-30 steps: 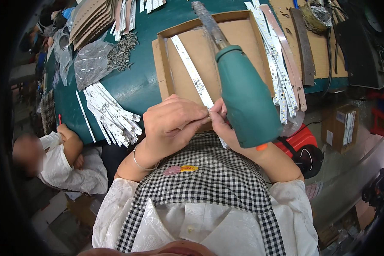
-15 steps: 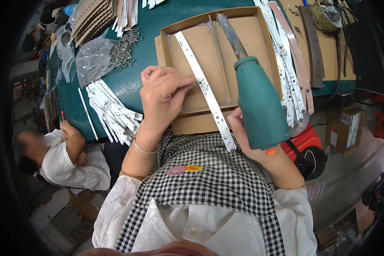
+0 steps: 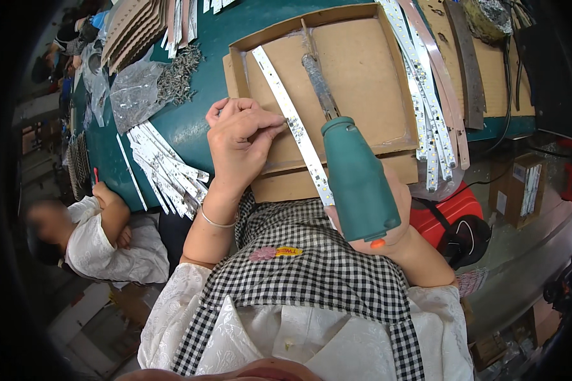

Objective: The person uses a soldering iron to attach small components to LED light strips. They pick up a strip, apply solder to specific points, and place the finished strip into a cardboard box. The process is repeated for multiple strips throughout the video.

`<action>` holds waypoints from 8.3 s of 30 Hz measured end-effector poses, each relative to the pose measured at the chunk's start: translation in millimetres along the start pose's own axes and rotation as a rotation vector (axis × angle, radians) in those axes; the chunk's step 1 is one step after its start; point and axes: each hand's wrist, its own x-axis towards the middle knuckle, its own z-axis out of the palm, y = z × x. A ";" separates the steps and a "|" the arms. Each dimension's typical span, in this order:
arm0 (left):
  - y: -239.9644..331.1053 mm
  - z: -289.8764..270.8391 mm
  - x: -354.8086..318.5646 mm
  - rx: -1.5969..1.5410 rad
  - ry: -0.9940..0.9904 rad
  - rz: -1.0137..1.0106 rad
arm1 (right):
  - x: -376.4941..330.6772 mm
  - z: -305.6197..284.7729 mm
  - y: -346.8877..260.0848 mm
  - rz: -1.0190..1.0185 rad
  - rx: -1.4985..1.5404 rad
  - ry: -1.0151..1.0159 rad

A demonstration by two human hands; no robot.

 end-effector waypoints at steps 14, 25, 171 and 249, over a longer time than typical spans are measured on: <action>1.2 0.4 1.9 0.008 0.003 0.075 | -0.7 4.4 14.6 -0.099 0.216 -0.008; 8.3 -2.1 3.9 0.122 -0.008 0.182 | 1.2 3.2 9.2 -0.036 0.257 -0.035; 1.6 -4.3 -6.9 -0.062 0.065 0.008 | -32.0 -63.7 -16.2 0.024 0.847 0.412; -142.8 -88.4 44.5 0.299 -0.318 -0.190 | -32.2 7.5 38.1 -0.144 0.091 0.376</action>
